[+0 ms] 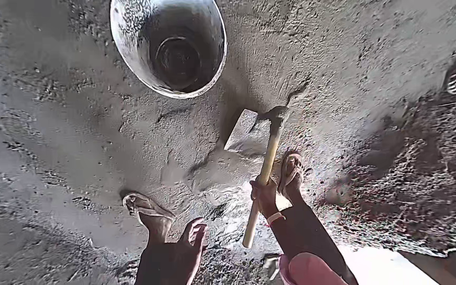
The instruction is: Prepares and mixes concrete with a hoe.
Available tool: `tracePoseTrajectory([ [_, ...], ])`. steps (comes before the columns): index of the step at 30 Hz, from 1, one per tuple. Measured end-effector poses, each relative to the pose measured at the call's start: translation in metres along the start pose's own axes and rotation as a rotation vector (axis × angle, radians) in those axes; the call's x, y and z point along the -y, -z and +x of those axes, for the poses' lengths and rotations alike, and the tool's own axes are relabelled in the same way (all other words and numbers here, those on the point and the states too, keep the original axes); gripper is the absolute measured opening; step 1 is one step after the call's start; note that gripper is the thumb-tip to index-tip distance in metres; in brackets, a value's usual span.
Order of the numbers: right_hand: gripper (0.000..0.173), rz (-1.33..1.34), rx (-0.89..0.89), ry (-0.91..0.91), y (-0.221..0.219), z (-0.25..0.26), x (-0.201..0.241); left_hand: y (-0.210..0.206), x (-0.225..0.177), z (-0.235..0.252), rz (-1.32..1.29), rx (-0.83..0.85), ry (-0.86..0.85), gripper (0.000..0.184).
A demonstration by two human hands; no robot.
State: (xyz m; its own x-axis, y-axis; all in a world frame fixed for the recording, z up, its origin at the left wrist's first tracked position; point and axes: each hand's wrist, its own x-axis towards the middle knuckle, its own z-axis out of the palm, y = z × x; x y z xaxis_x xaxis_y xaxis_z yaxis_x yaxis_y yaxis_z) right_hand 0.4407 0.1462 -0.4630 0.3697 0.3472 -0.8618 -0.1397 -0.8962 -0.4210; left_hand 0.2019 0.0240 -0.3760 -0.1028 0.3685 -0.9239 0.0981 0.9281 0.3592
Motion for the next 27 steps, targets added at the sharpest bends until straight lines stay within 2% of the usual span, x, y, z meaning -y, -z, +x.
tracePoseTrajectory([
  [2, 0.012, 0.014, -0.017, -0.019, 0.011, -0.012, 0.013, 0.002, -0.003, -0.009, 0.069, 0.008, 0.017, 0.039],
  [4, 0.01, -0.057, -0.027, 0.103, 0.018, 0.007, 0.047, 0.0, 0.005, -0.002, 0.098, 0.012, 0.004, 0.04],
  [7, 0.027, -0.287, -0.059, 0.308, 0.042, 0.054, 0.129, -0.003, 0.011, 0.002, 0.084, 0.038, -0.027, 0.038],
  [9, 0.017, -0.23, -0.082, 0.48, 0.041, 0.119, 0.197, -0.002, 0.01, 0.009, 0.083, 0.05, -0.064, 0.038],
  [11, 0.009, -0.171, -0.11, 0.47, 0.043, 0.176, 0.239, 0.004, 0.006, 0.002, 0.089, 0.078, -0.07, 0.039],
  [14, 0.004, -0.142, -0.18, 0.338, 0.042, 0.183, 0.26, 0.017, -0.003, 0.009, 0.11, 0.069, -0.119, 0.039],
  [16, 0.014, -0.205, -0.153, 0.292, 0.047, 0.155, 0.23, 0.02, 0.005, 0.006, 0.067, 0.056, -0.145, 0.037],
  [19, 0.022, -0.263, -0.126, 0.217, 0.054, 0.104, 0.151, 0.023, 0.013, 0.005, 0.061, 0.061, -0.187, 0.038],
  [23, 0.008, -0.003, -0.195, 0.054, 0.018, 0.05, 0.053, 0.033, 0.021, 0.005, 0.101, 0.043, -0.194, 0.039],
  [27, 0.008, 0.113, -0.19, 0.012, 0.004, -0.001, -0.035, 0.05, 0.011, -0.004, 0.093, 0.005, -0.243, 0.036],
])
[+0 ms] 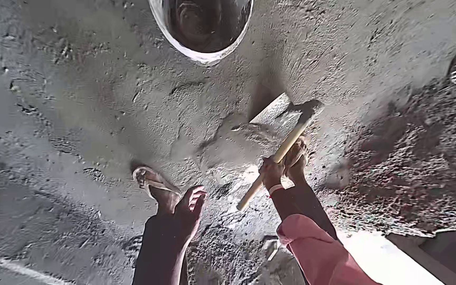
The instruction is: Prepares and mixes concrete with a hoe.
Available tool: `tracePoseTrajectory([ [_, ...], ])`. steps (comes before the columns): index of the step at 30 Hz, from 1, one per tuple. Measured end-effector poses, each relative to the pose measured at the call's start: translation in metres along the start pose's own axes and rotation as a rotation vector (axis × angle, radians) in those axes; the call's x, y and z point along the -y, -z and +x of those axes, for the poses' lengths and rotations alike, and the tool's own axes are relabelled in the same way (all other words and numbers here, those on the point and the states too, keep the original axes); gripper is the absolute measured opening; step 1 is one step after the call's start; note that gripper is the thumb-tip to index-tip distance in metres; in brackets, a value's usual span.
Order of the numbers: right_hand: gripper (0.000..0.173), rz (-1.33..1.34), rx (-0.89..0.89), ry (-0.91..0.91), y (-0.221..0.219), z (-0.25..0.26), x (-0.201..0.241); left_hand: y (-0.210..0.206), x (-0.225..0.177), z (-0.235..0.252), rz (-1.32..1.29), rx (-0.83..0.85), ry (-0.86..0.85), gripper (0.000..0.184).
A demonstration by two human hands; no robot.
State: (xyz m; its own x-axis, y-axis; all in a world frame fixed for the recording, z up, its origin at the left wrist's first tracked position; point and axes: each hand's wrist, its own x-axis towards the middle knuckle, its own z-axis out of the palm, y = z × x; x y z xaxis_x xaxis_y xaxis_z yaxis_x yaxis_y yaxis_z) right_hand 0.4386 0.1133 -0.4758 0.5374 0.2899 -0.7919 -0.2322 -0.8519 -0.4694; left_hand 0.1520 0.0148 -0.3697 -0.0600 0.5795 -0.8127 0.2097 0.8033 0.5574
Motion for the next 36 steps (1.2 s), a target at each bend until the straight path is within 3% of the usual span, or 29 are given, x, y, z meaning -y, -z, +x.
tracePoseTrajectory([
  [5, 0.011, 0.008, -0.016, 0.01, 0.003, -0.071, -0.026, 0.064, -0.008, 0.003, 0.226, 0.075, -0.05, 0.04],
  [10, 0.012, 0.236, -0.082, 0.228, 0.02, -0.176, -0.037, 0.106, 0.004, -0.003, 0.308, 0.213, -0.081, 0.042],
  [13, 0.008, 0.2, -0.069, 0.246, 0.024, -0.175, -0.019, 0.104, 0.011, -0.025, 0.466, 0.281, -0.011, 0.046],
  [15, 0.012, 0.204, -0.104, 0.119, 0.027, -0.166, -0.003, 0.094, 0.024, -0.059, 0.702, 0.282, -0.055, 0.052],
  [18, 0.019, 0.216, -0.101, -0.008, 0.03, -0.145, -0.018, 0.065, 0.04, -0.079, 1.124, 0.199, -0.297, 0.068],
  [21, 0.012, 0.336, -0.017, -0.146, 0.055, -0.159, -0.061, 0.019, 0.003, -0.108, 1.017, 0.388, -0.209, 0.06],
  [24, 0.01, 0.351, 0.117, -0.272, 0.088, -0.176, -0.112, -0.008, -0.005, -0.13, 1.122, 0.412, -0.228, 0.053],
  [26, 0.016, 0.332, 0.161, -0.345, 0.118, -0.189, -0.124, -0.024, -0.012, -0.143, 1.051, 0.483, -0.178, 0.049],
  [30, 0.012, 0.418, 0.206, -0.404, 0.17, -0.191, -0.096, -0.064, -0.077, -0.174, 1.026, 0.535, -0.04, 0.046],
  [33, 0.015, 0.334, 0.179, -0.33, 0.199, -0.145, -0.042, -0.116, -0.144, -0.18, 0.942, 0.555, -0.014, 0.045],
  [36, 0.026, 0.2, 0.151, -0.21, 0.215, -0.078, 0.019, -0.131, -0.135, -0.152, 0.731, 0.559, -0.07, 0.042],
])
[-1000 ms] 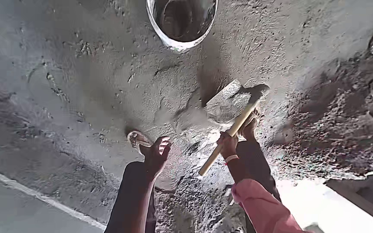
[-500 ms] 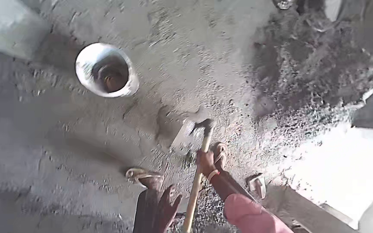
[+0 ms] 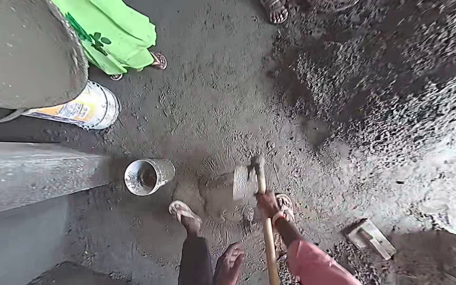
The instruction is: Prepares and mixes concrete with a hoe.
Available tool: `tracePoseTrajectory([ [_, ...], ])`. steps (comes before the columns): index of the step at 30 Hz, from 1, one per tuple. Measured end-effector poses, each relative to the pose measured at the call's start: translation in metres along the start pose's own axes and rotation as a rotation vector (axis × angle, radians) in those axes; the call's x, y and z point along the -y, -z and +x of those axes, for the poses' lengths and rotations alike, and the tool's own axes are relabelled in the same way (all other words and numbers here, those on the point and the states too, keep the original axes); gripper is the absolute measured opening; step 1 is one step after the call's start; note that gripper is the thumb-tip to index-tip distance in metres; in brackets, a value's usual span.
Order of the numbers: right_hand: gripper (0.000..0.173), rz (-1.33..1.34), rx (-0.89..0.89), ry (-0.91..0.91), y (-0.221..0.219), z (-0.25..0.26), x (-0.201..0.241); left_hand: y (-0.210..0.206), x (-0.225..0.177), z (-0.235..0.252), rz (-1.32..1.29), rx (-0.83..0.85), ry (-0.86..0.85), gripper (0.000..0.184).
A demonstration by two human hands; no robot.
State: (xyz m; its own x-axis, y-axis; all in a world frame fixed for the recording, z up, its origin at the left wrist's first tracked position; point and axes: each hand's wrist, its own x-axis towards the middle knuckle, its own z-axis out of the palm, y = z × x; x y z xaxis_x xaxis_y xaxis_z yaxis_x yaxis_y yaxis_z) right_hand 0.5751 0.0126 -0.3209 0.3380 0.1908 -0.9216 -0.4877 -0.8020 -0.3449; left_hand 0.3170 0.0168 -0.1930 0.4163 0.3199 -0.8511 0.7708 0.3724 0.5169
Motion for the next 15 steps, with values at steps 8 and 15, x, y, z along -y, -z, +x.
tracePoseTrajectory([
  [8, 0.053, -0.087, -0.306, 0.357, -0.013, 0.193, 0.153, 0.097, 0.051, 0.117, 0.261, 0.167, -0.031, 0.047],
  [15, 0.063, -0.125, -0.563, 0.118, -0.086, 0.179, 0.099, 0.209, 0.016, 0.145, 0.343, 0.026, -0.36, 0.042],
])
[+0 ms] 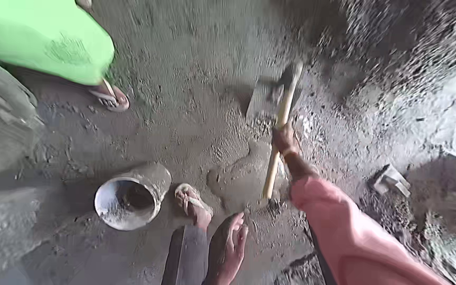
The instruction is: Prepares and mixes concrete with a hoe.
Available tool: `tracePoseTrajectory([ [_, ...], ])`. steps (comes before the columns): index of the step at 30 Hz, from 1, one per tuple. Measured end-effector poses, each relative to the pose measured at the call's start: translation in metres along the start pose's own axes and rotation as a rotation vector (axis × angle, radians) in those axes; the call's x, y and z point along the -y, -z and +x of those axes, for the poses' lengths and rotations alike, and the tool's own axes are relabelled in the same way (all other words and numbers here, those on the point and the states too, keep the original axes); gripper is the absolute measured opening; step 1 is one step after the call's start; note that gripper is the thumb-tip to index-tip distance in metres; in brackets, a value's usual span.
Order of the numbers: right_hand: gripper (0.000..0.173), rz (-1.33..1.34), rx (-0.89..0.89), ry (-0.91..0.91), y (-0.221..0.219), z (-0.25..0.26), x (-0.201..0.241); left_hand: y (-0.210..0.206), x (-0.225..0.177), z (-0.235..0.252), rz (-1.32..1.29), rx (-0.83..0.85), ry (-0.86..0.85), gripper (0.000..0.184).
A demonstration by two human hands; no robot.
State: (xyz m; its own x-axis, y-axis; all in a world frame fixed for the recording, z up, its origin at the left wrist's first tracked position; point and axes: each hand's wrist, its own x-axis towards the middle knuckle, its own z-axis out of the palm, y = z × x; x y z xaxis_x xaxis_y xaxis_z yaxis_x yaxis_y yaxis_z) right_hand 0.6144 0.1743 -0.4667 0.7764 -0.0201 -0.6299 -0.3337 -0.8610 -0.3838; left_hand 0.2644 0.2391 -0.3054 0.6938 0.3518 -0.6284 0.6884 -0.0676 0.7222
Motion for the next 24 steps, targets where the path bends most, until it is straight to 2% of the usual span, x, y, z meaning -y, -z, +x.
tracePoseTrajectory([
  [2, 0.054, 0.028, 0.007, -0.059, -0.016, -0.026, -0.043, 0.018, 0.013, 0.01, -0.025, 0.012, 0.026, 0.043],
  [4, 0.05, 0.035, 0.066, -0.189, -0.03, -0.088, -0.101, 0.027, 0.027, -0.015, 0.013, 0.13, 0.114, 0.045],
  [6, 0.051, 0.067, 0.073, -0.238, -0.036, -0.124, -0.115, 0.034, 0.032, -0.009, 0.07, 0.255, 0.178, 0.047],
  [7, 0.052, 0.132, 0.047, -0.242, -0.041, -0.134, -0.119, 0.034, 0.031, -0.004, 0.082, 0.26, 0.181, 0.046],
  [10, 0.04, 0.365, -0.074, -0.251, -0.046, -0.154, -0.129, 0.018, 0.033, -0.015, 0.058, 0.186, 0.123, 0.043],
  [13, 0.04, 0.404, -0.178, -0.088, -0.012, -0.112, -0.099, -0.008, 0.034, -0.03, 0.014, 0.25, 0.112, 0.045],
  [16, 0.06, 0.342, -0.3, 0.132, 0.028, -0.009, -0.076, -0.022, 0.04, -0.05, 0.133, 0.394, 0.059, 0.045],
  [19, 0.081, 0.175, -0.247, 0.178, 0.056, 0.079, -0.068, -0.032, 0.044, -0.057, 0.191, 0.414, 0.064, 0.042],
  [22, 0.077, 0.021, -0.232, 0.076, 0.08, 0.086, -0.073, -0.046, 0.046, -0.062, 0.189, 0.401, 0.093, 0.042],
  [24, 0.078, -0.007, -0.182, 0.023, 0.082, 0.06, -0.089, -0.056, 0.045, -0.069, 0.176, 0.432, 0.132, 0.042],
])
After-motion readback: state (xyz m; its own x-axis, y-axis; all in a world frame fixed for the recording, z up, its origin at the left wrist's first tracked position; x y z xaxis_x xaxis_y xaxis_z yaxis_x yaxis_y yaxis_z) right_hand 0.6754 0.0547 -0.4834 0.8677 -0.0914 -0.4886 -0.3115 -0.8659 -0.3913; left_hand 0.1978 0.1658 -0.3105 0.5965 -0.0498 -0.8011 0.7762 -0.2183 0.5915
